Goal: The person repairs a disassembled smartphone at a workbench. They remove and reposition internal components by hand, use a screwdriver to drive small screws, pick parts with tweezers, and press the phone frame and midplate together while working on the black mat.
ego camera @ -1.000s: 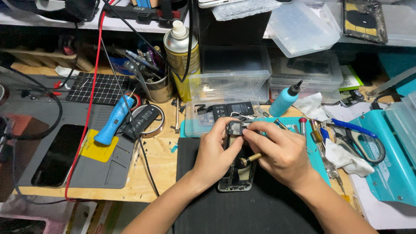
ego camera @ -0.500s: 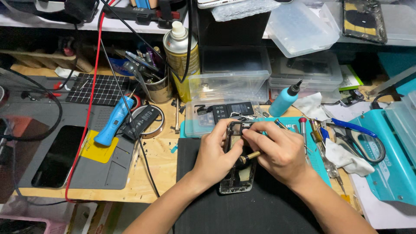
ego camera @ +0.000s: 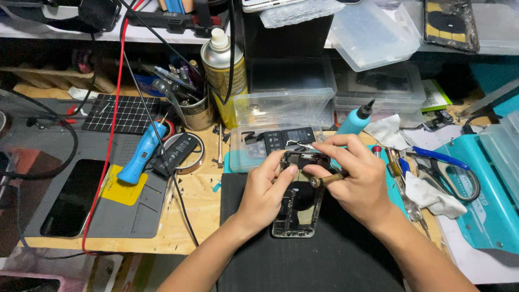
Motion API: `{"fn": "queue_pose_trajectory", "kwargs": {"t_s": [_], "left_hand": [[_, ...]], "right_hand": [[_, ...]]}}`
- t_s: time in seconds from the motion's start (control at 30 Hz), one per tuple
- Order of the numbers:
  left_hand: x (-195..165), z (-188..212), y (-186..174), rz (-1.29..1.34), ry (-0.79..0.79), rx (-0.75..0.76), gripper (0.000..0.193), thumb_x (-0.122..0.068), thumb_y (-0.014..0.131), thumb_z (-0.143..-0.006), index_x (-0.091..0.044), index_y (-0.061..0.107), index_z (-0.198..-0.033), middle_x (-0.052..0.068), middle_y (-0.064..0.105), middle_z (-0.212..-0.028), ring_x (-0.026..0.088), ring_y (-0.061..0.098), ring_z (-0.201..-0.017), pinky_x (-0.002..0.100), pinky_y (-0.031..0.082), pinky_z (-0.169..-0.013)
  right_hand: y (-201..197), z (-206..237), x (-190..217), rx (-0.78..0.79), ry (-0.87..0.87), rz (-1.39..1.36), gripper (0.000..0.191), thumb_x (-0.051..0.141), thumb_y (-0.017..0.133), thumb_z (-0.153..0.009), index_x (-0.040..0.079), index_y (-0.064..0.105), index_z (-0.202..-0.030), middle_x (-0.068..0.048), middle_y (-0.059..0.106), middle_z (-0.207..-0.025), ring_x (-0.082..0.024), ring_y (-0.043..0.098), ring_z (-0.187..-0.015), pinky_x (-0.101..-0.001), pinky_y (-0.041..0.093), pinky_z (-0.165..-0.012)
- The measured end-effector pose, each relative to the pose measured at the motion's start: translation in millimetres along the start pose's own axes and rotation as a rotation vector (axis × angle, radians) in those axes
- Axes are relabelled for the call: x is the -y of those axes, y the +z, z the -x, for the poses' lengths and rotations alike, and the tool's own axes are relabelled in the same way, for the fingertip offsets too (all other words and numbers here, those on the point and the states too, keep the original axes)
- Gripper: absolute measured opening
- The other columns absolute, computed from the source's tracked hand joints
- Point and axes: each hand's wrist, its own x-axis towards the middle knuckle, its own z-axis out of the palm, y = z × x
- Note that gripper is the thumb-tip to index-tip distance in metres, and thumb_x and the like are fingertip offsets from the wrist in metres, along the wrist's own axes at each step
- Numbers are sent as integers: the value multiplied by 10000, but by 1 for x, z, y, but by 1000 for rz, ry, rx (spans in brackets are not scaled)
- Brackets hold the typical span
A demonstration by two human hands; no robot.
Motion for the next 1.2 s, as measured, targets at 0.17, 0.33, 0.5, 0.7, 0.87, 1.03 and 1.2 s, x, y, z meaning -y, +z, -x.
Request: {"fn": "queue_pose_trajectory", "kwargs": {"t_s": [0.17, 0.33, 0.5, 0.7, 0.87, 1.03, 1.2], "left_hand": [[1, 0, 3, -76, -14, -25, 144, -115, 597, -1034, -5, 620, -1125, -52, 534, -688, -11, 413, -643, 229, 348, -521], [1, 0, 3, -82, 2, -31, 127, -120, 609, -1042, 3, 591, -1015, -47, 537, -718, -17, 430, -684, 228, 371, -540], [1, -2, -1, 5, -113, 36, 150, -125, 603, -1040, 10, 589, -975, -38, 593, -749, -15, 477, -698, 225, 391, -546], [2, -12, -2, 332, -349, 132, 179, -120, 587, -994, 30, 637, -1079, -11, 728, -859, 27, 641, -738, 225, 511, -623], [5, -18, -5, -78, -330, 156, 217, -166, 637, -977, 3, 674, -1109, 93, 695, -788, 88, 590, -675, 296, 469, -576], [7, -24, -10, -579, -73, 435, 246, -240, 689, -953, -20, 690, -1063, 163, 712, -841, 304, 704, -783, 417, 533, -708], [7, -15, 6, -810, 181, 477, 257, -255, 734, -849, -84, 744, -1041, 160, 694, -887, 384, 661, -864, 490, 509, -746]], "right_hand": [[-1, 1, -3, 49, 10, -66, 308, 119, 851, -825, 10, 730, -1087, -103, 720, -937, -216, 702, -765, -308, 539, -667], [-1, 5, -5, 63, 39, -56, 243, 108, 834, -824, -14, 735, -1009, -106, 702, -849, -213, 665, -682, -316, 503, -608], [-6, 7, -23, 217, 301, -218, 170, 103, 803, -845, 2, 788, -981, -60, 697, -733, -151, 624, -633, -291, 466, -589], [-9, 12, -34, 265, 528, -611, 175, 113, 703, -935, -10, 776, -1036, -19, 759, -887, -70, 665, -819, -245, 525, -739], [-13, 14, -27, 207, 259, -245, 232, 118, 784, -837, 30, 774, -1051, -71, 690, -877, -165, 651, -770, -293, 510, -688], [-15, 16, -21, 258, 198, -44, 255, 156, 824, -758, 64, 780, -992, -85, 705, -888, -231, 687, -754, -324, 536, -660], [-29, 20, -33, 264, 259, -23, 258, 131, 775, -759, 42, 777, -1001, -83, 705, -888, -218, 694, -763, -319, 538, -666]]}}
